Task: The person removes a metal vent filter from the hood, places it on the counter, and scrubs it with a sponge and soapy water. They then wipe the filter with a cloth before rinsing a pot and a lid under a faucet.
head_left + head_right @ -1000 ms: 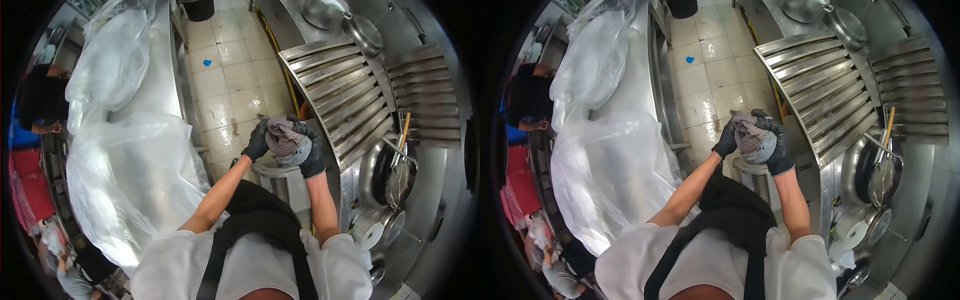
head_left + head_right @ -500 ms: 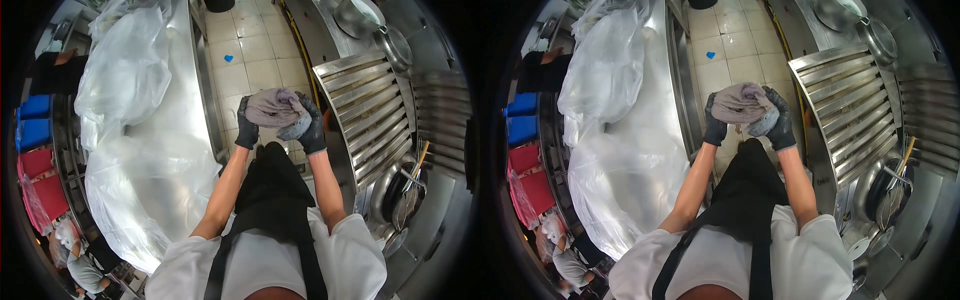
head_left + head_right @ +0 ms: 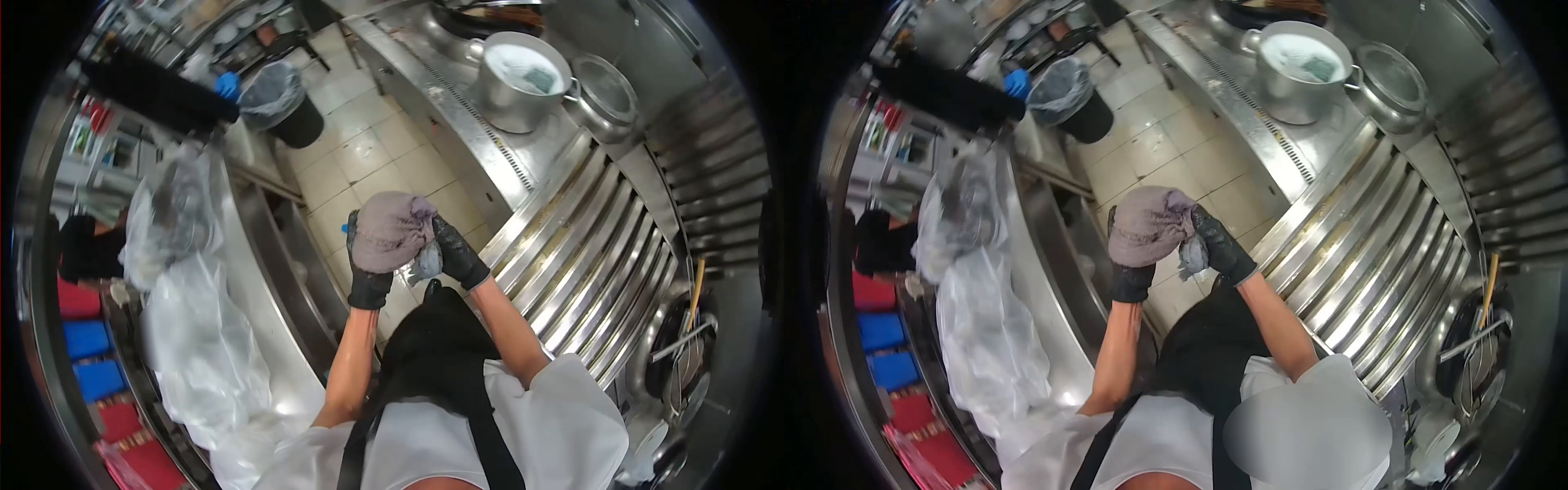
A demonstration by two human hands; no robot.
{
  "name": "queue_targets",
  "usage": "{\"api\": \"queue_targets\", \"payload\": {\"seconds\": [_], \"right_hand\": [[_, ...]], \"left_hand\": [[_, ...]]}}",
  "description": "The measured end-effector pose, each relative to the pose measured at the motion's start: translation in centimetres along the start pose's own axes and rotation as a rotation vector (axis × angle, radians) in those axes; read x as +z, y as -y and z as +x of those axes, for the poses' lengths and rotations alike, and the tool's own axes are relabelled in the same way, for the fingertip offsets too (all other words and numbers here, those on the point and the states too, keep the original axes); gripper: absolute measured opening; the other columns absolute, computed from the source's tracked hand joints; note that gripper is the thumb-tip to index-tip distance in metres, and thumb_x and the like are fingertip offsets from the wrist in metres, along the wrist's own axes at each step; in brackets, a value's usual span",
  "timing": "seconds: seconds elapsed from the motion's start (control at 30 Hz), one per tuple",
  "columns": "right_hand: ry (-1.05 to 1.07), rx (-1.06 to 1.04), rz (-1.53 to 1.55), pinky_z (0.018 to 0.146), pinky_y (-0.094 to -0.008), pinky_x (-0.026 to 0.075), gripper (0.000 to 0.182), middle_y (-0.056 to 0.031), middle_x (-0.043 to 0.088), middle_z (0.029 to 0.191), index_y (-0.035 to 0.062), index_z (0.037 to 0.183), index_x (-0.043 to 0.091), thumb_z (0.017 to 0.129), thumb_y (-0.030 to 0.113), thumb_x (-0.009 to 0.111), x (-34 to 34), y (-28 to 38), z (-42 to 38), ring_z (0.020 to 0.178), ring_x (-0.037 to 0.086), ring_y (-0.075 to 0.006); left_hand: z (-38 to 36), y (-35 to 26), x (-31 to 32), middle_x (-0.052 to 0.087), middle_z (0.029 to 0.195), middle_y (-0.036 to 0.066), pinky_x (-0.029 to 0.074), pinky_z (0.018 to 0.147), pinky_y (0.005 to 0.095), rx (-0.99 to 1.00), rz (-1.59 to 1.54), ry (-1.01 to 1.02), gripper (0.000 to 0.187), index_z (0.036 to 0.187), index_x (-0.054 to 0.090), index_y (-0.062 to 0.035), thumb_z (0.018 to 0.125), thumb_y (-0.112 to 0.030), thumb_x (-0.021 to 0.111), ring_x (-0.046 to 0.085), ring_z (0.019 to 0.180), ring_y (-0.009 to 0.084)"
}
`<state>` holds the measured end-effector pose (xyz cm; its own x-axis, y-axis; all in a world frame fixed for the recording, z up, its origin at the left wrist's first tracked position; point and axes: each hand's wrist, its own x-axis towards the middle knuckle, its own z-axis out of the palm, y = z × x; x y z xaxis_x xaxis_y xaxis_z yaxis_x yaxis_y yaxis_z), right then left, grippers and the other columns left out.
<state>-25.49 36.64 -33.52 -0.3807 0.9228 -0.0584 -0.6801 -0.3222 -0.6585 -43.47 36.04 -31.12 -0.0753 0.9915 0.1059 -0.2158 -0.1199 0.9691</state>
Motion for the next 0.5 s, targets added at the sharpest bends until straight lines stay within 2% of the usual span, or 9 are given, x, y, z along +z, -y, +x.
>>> {"api": "queue_targets", "payload": {"seconds": [0.07,0.13,0.23,0.3,0.37,0.4,0.43,0.47,0.5], "right_hand": [[-0.055,0.027,0.020,0.101,-0.0350,0.045,0.050,-0.0044,0.054,0.134,0.0063,0.141,0.044,0.101,0.033,0.052,-1.0,5.4,1.1,0.118,0.054,-0.0161],[-0.230,-0.218,-0.120,0.103,-0.0342,0.043,0.053,-0.0043,0.054,0.133,0.0035,0.141,0.043,0.098,0.031,0.058,-1.8,10.0,2.0,0.119,0.053,-0.0149],[-0.277,-0.318,-0.337,0.102,-0.0316,0.043,0.056,-0.0060,0.055,0.131,0.0014,0.142,0.041,0.094,0.020,0.063,-3.4,18.3,5.4,0.117,0.054,-0.0140],[-0.307,-0.418,-0.378,0.103,-0.0350,0.044,0.061,-0.0070,0.055,0.131,0.0018,0.141,0.042,0.090,0.023,0.066,-2.6,24.3,7.8,0.119,0.054,-0.0175],[-0.365,-0.569,-0.421,0.103,-0.0380,0.045,0.066,-0.0083,0.054,0.133,0.0024,0.140,0.041,0.085,0.026,0.068,-3.8,29.2,11.3,0.121,0.054,-0.0224],[-0.375,-0.569,-0.337,0.103,-0.0383,0.044,0.059,-0.0089,0.055,0.132,0.0021,0.136,0.045,0.083,0.015,0.066,-5.3,31.3,12.9,0.119,0.056,-0.0239],[-0.448,-0.708,-1.059,0.103,-0.0382,0.044,0.054,-0.0092,0.056,0.131,0.0020,0.132,0.048,0.082,0.009,0.065,-8.6,33.6,14.1,0.119,0.056,-0.0238],[-0.485,-0.761,-1.793,0.104,-0.0382,0.044,0.049,-0.0096,0.057,0.129,0.0018,0.129,0.051,0.081,0.003,0.064,-11.3,34.8,15.0,0.118,0.056,-0.0236],[-0.528,-0.746,-1.800,0.104,-0.0382,0.044,0.049,-0.0096,0.057,0.129,0.0018,0.129,0.051,0.081,0.003,0.064,-12.1,35.3,16.3,0.118,0.056,-0.0236]], "left_hand": [[5.8,-0.2,4.2,0.059,0.128,0.010,0.043,0.104,0.0378,-0.292,-0.811,0.198,0.043,0.134,0.048,-0.0051,0.105,-0.035,0.039,0.056,0.118,0.0216],[10.7,-0.5,9.0,0.059,0.127,0.010,0.044,0.103,0.0371,-0.390,-0.891,0.230,0.042,0.133,0.049,-0.0033,0.105,-0.032,0.039,0.055,0.117,0.0216],[19.2,0.3,16.2,0.060,0.125,0.013,0.043,0.104,0.0381,-0.353,-0.750,0.422,0.040,0.133,0.048,-0.0015,0.102,-0.028,0.046,0.055,0.118,0.0224],[24.8,-3.5,21.7,0.056,0.130,0.015,0.042,0.104,0.0374,-0.043,-0.281,0.572,0.045,0.133,0.047,0.0006,0.095,-0.022,0.058,0.053,0.121,0.0227],[30.7,-3.7,26.1,0.053,0.133,0.014,0.041,0.104,0.0363,0.031,-0.274,0.629,0.050,0.134,0.046,0.0016,0.092,-0.020,0.063,0.052,0.122,0.0225],[34.0,-2.7,27.6,0.051,0.136,0.014,0.041,0.105,0.0355,0.179,-0.169,0.708,0.055,0.134,0.045,0.0026,0.089,-0.020,0.066,0.050,0.124,0.0226],[37.4,-1.8,29.2,0.049,0.139,0.014,0.040,0.105,0.0347,0.335,-0.076,0.770,0.059,0.135,0.044,0.0035,0.086,-0.019,0.069,0.049,0.125,0.0226],[39.3,-1.4,30.6,0.048,0.139,0.016,0.039,0.107,0.0352,0.196,-0.187,0.827,0.061,0.136,0.043,0.0041,0.086,-0.019,0.068,0.048,0.126,0.0242],[41.3,-1.1,32.0,0.048,0.140,0.017,0.037,0.108,0.0357,0.051,-0.295,0.867,0.063,0.138,0.041,0.0048,0.085,-0.019,0.067,0.048,0.127,0.0258]]}}
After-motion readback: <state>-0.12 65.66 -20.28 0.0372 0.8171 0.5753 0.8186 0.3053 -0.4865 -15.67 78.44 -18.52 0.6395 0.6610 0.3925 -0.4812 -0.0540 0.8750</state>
